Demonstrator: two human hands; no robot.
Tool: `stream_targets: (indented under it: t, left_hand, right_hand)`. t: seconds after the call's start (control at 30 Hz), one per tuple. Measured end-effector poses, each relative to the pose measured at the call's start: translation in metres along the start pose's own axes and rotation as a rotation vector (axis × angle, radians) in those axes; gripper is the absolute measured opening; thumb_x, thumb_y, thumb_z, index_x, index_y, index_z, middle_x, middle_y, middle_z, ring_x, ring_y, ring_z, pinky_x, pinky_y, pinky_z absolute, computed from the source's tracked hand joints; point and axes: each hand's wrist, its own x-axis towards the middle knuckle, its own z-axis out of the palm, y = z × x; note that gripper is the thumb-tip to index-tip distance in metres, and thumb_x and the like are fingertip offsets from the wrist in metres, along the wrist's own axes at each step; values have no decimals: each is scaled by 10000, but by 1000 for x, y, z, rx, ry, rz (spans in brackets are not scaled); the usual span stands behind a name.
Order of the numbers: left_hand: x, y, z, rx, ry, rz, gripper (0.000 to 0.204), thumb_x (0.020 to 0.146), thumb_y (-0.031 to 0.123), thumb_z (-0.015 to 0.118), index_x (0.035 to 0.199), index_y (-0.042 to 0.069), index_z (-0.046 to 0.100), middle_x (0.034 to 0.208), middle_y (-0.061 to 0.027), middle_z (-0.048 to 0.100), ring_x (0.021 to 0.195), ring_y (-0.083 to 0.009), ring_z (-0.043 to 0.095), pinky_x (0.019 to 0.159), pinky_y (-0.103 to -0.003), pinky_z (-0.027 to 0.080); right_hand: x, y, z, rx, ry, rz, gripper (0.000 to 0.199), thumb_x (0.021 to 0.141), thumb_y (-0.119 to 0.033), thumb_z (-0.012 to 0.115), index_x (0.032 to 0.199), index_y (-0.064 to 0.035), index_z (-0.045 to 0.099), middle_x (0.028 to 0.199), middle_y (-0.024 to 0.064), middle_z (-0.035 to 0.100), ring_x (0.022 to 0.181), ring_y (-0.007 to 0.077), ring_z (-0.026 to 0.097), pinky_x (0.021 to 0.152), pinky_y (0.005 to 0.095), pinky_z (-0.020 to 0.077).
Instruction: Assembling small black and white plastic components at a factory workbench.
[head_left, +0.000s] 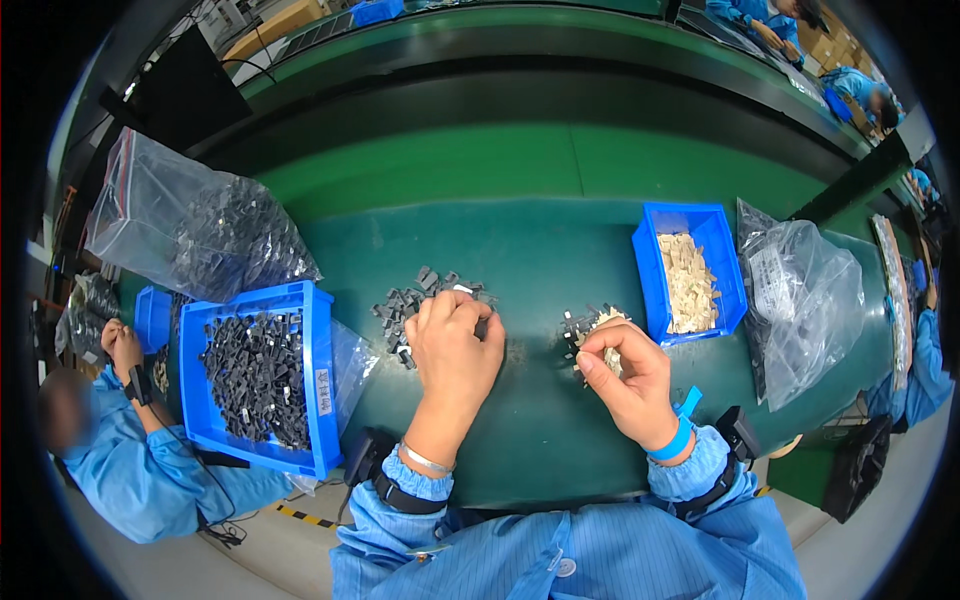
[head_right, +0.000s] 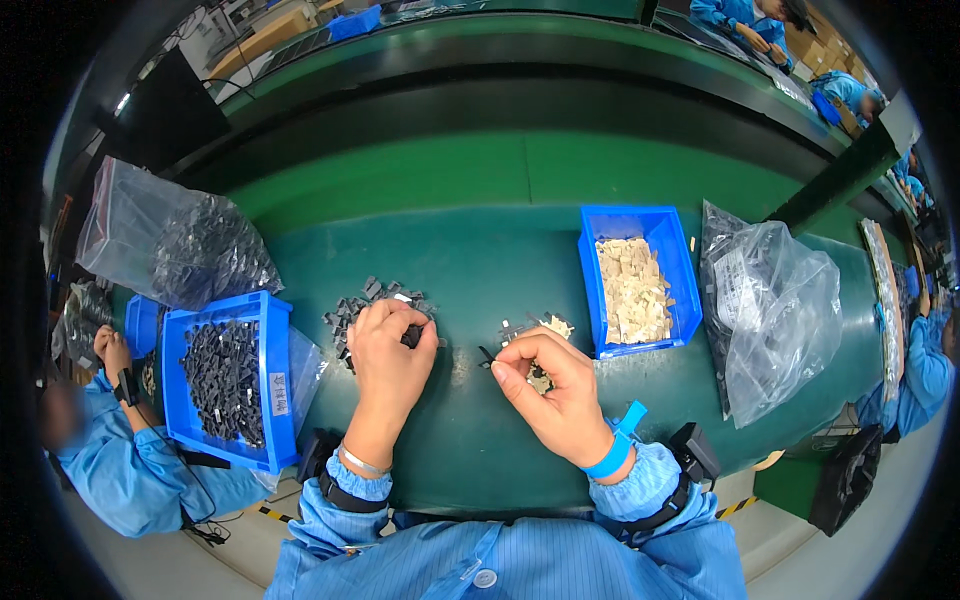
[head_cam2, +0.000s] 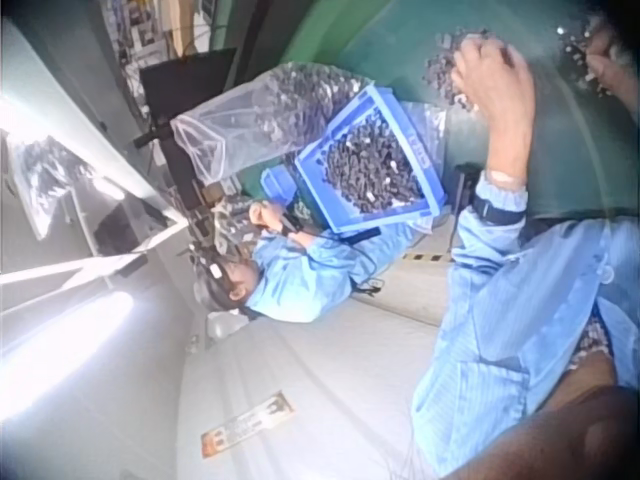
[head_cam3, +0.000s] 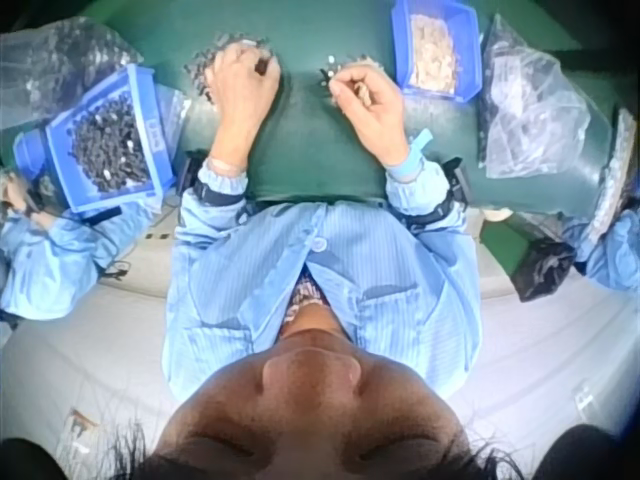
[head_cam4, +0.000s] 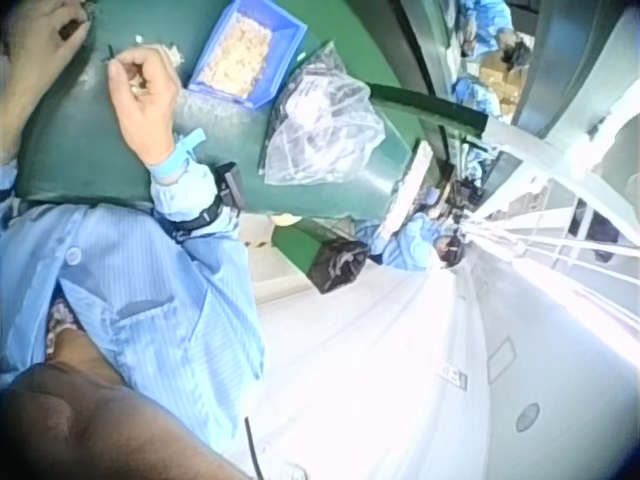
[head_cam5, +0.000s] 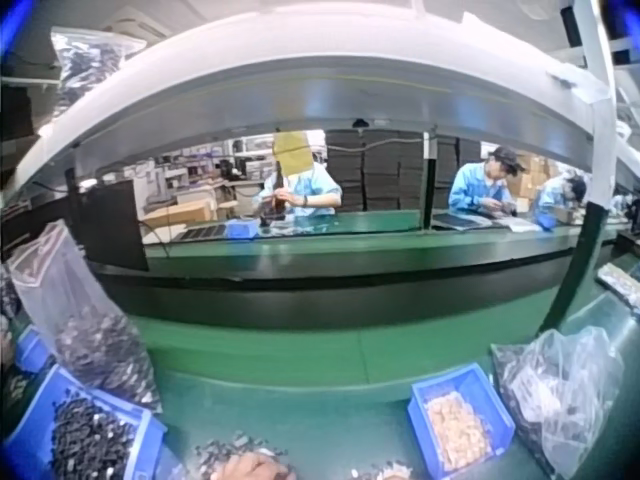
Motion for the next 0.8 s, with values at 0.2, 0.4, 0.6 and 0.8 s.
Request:
stream_targets:
  t: [0.2, 0.4, 0.6, 0.8]
  left_hand:
    - [-1, -3, -9, -117, 67, 13, 66, 662, 75, 667, 708, 50, 626, 822, -47, 615, 790, -222, 563, 721, -333, 385]
    - [-8, 5, -50, -848, -191, -429, 55, 797, 31, 596, 803, -21, 614, 823, -77, 629, 706, -148, 600, 651, -261, 477]
    - [-25, 26, -65, -1949, -613, -753, 144, 842, 22, 542, 967, -21, 596, 1011, -146, 606, 748, -157, 587, 704, -268, 492]
    - [-43, 35, -68, -2037, -569, -769, 227, 864, 30, 507, 1076, -26, 563, 1099, -161, 573, 855, -173, 578, 768, -298, 472]
  right_hand:
    - [-3, 0, 3, -4, 10, 0, 74, 764, -29, 617, 784, 11, 558, 735, 59, 541, 633, 127, 484, 575, 242, 390]
    - [1, -8, 8, -25, 39, -106, 201, 712, -18, 659, 887, 5, 564, 788, 76, 572, 697, 155, 536, 650, 269, 441]
    - [7, -32, 12, 86, -143, -237, 358, 690, -46, 698, 1013, 17, 557, 952, 134, 613, 865, 265, 591, 739, 336, 470]
    - [0, -33, 14, 31, -111, -212, 338, 685, -28, 701, 994, 15, 570, 872, 117, 630, 810, 249, 598, 716, 330, 472]
